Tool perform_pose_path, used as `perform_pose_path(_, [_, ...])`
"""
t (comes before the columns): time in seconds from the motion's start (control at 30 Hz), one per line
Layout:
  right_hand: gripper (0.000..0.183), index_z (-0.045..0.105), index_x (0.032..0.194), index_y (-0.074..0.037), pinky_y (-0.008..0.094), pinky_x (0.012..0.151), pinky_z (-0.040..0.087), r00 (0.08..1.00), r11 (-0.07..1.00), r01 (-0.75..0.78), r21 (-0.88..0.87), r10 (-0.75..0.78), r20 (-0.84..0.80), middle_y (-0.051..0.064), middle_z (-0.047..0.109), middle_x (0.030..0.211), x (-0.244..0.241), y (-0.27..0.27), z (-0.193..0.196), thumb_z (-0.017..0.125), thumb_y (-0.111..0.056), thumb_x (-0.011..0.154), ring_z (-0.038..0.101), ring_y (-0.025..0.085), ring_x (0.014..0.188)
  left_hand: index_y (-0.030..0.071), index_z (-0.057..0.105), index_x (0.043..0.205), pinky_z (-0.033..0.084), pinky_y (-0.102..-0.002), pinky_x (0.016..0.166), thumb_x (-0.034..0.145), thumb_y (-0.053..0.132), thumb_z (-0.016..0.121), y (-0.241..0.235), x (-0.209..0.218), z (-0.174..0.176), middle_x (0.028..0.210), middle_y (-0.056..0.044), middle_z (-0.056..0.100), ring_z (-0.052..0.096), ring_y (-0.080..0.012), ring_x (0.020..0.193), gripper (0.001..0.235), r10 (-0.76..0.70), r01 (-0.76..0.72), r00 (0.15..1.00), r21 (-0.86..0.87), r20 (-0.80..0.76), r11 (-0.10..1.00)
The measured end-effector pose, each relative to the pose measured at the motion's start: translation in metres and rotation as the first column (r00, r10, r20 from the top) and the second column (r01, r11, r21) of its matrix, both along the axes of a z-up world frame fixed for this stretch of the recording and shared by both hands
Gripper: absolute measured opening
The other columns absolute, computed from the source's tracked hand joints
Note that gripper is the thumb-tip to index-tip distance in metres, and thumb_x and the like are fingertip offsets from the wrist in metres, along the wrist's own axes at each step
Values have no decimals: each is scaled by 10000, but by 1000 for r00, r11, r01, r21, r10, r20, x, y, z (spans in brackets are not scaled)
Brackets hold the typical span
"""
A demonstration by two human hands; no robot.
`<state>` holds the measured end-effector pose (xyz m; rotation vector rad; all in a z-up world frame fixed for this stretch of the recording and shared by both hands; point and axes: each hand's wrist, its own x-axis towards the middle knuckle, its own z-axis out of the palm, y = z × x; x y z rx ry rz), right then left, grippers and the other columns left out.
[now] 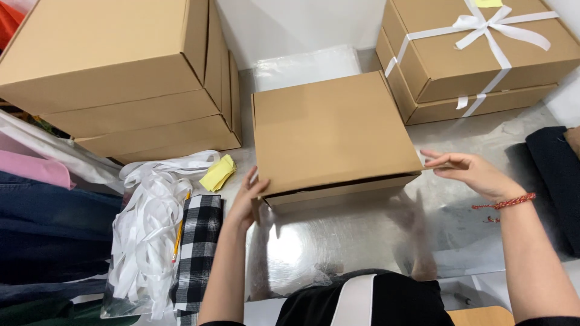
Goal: The person writes on a yellow sticky note attached to a cardboard box using a pencil, then places the box aside. They wrap a rolled brown garment in a clear plastic bag and place it into a new cardboard box. Finally, they tie a white ribbon around the box.
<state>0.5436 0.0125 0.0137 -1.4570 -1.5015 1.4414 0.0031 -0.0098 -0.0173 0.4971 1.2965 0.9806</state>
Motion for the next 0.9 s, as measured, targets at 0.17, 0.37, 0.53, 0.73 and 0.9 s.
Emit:
perform_pose_path(0.17, [168, 778, 1059, -32, 354, 1181, 451, 999, 996, 36, -84, -36, 2, 204, 636, 1579, -5, -3, -28, 692, 19, 924, 548, 213, 1524, 245, 344, 1673, 487, -292, 885, 831, 164, 756, -3, -2, -55, 1455, -93, 631, 638, -211, 1130, 940, 74, -78, 990, 26, 117, 997])
perform_pose_path(0.37, [318, 706, 1300, -16, 279, 938, 419, 993, 991, 43, -126, -56, -107, 92, 668, 1248, -4, -13, -76, 627, 33, 996, 571, 158, 1089, 261, 455, 1607, 490, -294, 922, 850, 149, 757, -7, 6, -77, 1381, -85, 676, 644, -198, 1131, 822, 147, -156, 979, 58, 139, 986])
perform_pose_path(0.53, [425, 680, 1434, -115, 303, 901, 361, 979, 963, 106, -249, -145, -145, -18, 583, 1507, -45, -31, -26, 571, -61, 1027, 487, 168, 1047, 229, 378, 1662, 496, -328, 1067, 911, 232, 659, -23, 24, -14, 1595, -45, 564, 608, -219, 1345, 802, 187, -190, 978, 24, 96, 981])
perform_pose_path(0.73, [675, 426, 1600, -80, 347, 1292, 273, 896, 994, 112, -11, -106, -432, 46, 432, 1627, -58, -11, 17, 524, -43, 933, 405, 179, 1491, 244, 312, 1682, 261, -328, 1280, 897, 602, 468, -14, 28, 62, 1761, 70, 333, 315, -98, 1607, 877, 153, -150, 988, 199, 2, 968])
perform_pose_path(0.9, [830, 233, 1719, -182, 287, 1240, 252, 828, 954, 300, -8, -265, -494, -52, 319, 1726, -90, 23, 88, 390, -108, 907, 350, 125, 1444, 230, 364, 1648, 193, -401, 1312, 1004, 624, 247, 15, 27, 121, 1773, -5, 294, 227, -168, 1646, 763, 146, -79, 984, 490, -101, 868])
